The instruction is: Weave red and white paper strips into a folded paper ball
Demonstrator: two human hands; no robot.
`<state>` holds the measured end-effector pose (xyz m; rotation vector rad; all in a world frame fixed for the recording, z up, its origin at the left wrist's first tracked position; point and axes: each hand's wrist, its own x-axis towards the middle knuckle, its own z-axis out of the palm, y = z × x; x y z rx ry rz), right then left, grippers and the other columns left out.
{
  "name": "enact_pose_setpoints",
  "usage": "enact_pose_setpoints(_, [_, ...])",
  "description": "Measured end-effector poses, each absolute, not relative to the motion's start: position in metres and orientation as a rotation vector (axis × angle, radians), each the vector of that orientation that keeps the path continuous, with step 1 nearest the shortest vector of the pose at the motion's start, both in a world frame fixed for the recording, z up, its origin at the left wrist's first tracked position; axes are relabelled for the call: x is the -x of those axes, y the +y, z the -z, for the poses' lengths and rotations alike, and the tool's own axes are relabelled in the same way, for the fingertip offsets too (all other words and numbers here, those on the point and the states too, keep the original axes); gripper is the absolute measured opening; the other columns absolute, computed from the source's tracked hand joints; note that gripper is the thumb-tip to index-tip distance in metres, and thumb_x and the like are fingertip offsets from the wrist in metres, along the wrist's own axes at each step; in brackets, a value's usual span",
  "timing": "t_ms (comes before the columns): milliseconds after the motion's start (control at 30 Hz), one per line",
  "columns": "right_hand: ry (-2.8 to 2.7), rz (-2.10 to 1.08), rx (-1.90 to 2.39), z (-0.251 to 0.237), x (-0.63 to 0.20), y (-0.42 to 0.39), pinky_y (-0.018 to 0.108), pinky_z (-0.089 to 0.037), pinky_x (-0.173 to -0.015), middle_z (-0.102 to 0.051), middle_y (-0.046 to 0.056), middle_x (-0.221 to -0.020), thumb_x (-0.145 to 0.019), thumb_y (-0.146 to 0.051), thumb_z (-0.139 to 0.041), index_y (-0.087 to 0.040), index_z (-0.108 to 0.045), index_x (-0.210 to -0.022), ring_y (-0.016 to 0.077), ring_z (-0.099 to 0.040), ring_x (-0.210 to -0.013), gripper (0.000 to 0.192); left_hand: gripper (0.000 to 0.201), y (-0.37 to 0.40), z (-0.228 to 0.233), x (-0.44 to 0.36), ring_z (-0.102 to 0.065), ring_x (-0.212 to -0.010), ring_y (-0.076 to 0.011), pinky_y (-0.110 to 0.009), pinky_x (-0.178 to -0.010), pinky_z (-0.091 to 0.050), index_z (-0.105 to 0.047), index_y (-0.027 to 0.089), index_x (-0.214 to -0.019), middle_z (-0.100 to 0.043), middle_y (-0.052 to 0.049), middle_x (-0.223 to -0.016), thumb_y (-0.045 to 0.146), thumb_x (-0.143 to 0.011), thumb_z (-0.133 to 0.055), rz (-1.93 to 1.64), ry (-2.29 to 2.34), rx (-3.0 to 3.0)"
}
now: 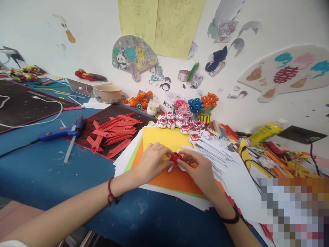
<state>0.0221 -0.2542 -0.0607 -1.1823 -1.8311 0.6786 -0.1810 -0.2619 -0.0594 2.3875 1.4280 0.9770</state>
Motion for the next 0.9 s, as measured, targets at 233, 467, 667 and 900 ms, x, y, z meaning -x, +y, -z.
enact_pose_setpoints(233, [-1.907,-0.664,1.11,0.061,-0.023,-0.253,0.04,-0.058,-0.084,-0.074,0.008,-0.105,-0.085,-0.039,-0.069,-0.024,-0.071,-0.107,0.0246,-0.071,-0.09,0.026,0.02,-0.263,0.058,0.184,-0.061,-0.075,-0.0162,-0.033,-0.077,-0.036,-0.067,0.019,-0.079,-0.07,0.001,-0.076,0.036,-0.09,-0.067,-0.994,1.313,-2.373])
enact_pose_setpoints(467, [-2.023,-0.624,1.041,0.061,-0.022,-0.253,0.043,-0.049,-0.099,-0.07,0.006,-0.118,-0.091,-0.037,-0.062,-0.027,-0.066,-0.116,0.0263,-0.064,-0.112,0.027,0.015,-0.257,0.047,0.193,-0.056,-0.086,-0.0191,-0.032,-0.076,-0.038,-0.069,0.021,-0.101,-0.066,-0.005,-0.092,0.028,-0.095,-0.058,-1.051,1.194,-2.51])
enact_pose_setpoints(667, [-1.939,-0.656,1.097,0.066,-0.009,-0.255,0.043,-0.048,-0.097,-0.069,0.006,-0.116,-0.08,-0.038,-0.075,-0.027,-0.056,-0.129,0.0258,-0.064,-0.108,0.053,0.012,-0.247,0.04,0.195,-0.052,-0.091,-0.0192,-0.032,-0.08,-0.037,-0.066,0.023,-0.103,-0.065,-0.003,-0.098,0.025,-0.093,-0.059,-0.838,1.098,-2.572])
enact_pose_setpoints(900, [-1.942,-0.731,1.051,0.063,-0.006,-0.254,0.039,-0.05,-0.093,-0.071,0.004,-0.113,-0.082,-0.027,-0.072,-0.028,-0.058,-0.126,0.0234,-0.066,-0.103,0.046,0.009,-0.237,0.03,0.197,-0.052,-0.089,-0.019,-0.032,-0.083,-0.037,-0.063,0.021,-0.096,-0.063,-0.003,-0.094,0.023,-0.095,-0.055,-0.69,1.049,-2.583])
